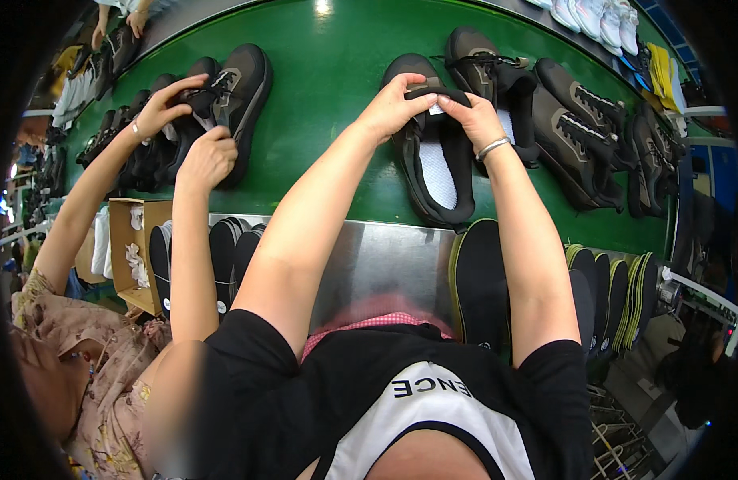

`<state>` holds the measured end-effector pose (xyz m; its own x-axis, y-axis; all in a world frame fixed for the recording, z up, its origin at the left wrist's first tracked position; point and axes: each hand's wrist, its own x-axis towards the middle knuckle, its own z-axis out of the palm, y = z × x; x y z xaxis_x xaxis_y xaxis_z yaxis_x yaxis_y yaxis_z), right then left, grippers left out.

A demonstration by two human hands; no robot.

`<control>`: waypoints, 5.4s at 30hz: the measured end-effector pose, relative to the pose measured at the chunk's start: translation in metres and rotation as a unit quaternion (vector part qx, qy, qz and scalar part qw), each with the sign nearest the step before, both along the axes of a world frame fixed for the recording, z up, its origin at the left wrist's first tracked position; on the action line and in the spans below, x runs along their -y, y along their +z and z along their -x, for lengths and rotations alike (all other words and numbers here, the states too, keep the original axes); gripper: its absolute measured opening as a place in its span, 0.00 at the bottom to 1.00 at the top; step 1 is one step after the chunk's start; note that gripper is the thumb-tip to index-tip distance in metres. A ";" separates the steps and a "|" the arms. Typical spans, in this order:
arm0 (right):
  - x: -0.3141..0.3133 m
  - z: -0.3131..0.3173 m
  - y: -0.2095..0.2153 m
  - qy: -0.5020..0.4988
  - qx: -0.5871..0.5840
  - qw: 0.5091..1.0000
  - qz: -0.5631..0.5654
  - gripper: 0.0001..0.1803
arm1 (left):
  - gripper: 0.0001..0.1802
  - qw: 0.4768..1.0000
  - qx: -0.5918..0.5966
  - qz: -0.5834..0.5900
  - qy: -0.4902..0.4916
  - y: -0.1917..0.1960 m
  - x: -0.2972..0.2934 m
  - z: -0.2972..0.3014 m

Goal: The person takes yellow insoles out of bags and places black insoles into black shoes on a conveyor belt.

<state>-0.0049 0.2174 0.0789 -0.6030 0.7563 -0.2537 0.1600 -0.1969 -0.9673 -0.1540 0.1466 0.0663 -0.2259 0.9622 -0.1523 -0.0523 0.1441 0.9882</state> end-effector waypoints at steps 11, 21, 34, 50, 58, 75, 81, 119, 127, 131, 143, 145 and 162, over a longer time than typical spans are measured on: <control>0.001 0.004 -0.002 -0.030 -0.075 0.989 0.123 0.16 | 0.29 0.995 0.100 -0.001 0.019 -0.004 0.002 -0.005; 0.004 0.006 -0.002 -0.030 -0.002 0.999 0.023 0.18 | 0.27 0.994 0.094 -0.025 0.044 -0.002 0.006 -0.009; 0.189 -0.146 0.049 0.069 0.369 0.852 -0.365 0.26 | 0.17 0.925 -0.144 0.021 0.351 0.013 0.040 -0.032; 0.276 -0.190 0.022 -0.039 0.634 0.721 -0.277 0.38 | 0.17 0.941 -0.165 -0.026 0.293 0.006 0.051 -0.028; 0.262 -0.195 0.079 -0.129 0.341 0.837 -0.408 0.19 | 0.15 0.938 -0.179 -0.028 0.296 0.007 0.052 -0.030; 0.115 -0.014 0.112 0.416 0.465 0.537 -0.567 0.08 | 0.22 0.953 -0.211 -0.010 0.218 0.015 0.062 0.010; 0.115 0.040 0.034 0.244 0.523 0.684 -0.445 0.14 | 0.23 0.946 -0.223 0.019 0.235 0.017 0.059 0.000; 0.088 0.070 0.031 0.602 0.534 0.491 -0.335 0.18 | 0.20 0.949 -0.185 -0.002 0.254 0.008 0.063 0.015; 0.100 0.056 0.016 0.527 0.540 0.529 -0.388 0.13 | 0.19 0.952 -0.183 0.029 0.243 0.016 0.065 0.010; 0.105 0.054 0.041 0.601 0.535 0.508 -0.308 0.17 | 0.20 0.950 -0.182 0.016 0.253 0.018 0.070 0.013; 0.119 0.027 0.061 0.504 0.480 0.679 -0.234 0.23 | 0.21 0.938 -0.285 -0.039 0.192 0.036 0.079 0.012; 0.139 -0.008 0.055 0.269 0.294 0.745 -0.536 0.22 | 0.14 0.901 -0.368 -0.121 0.194 0.038 0.075 0.021; 0.216 -0.339 0.138 -0.116 0.670 0.709 -0.190 0.36 | 0.31 0.864 -0.435 -0.253 -0.004 0.062 0.031 -0.032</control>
<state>0.3339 0.0013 0.2169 0.1385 0.9626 -0.2330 0.9904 -0.1349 0.0315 -0.1217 0.1155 0.1281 -0.0364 0.8575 0.5132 0.7407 -0.3216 0.5898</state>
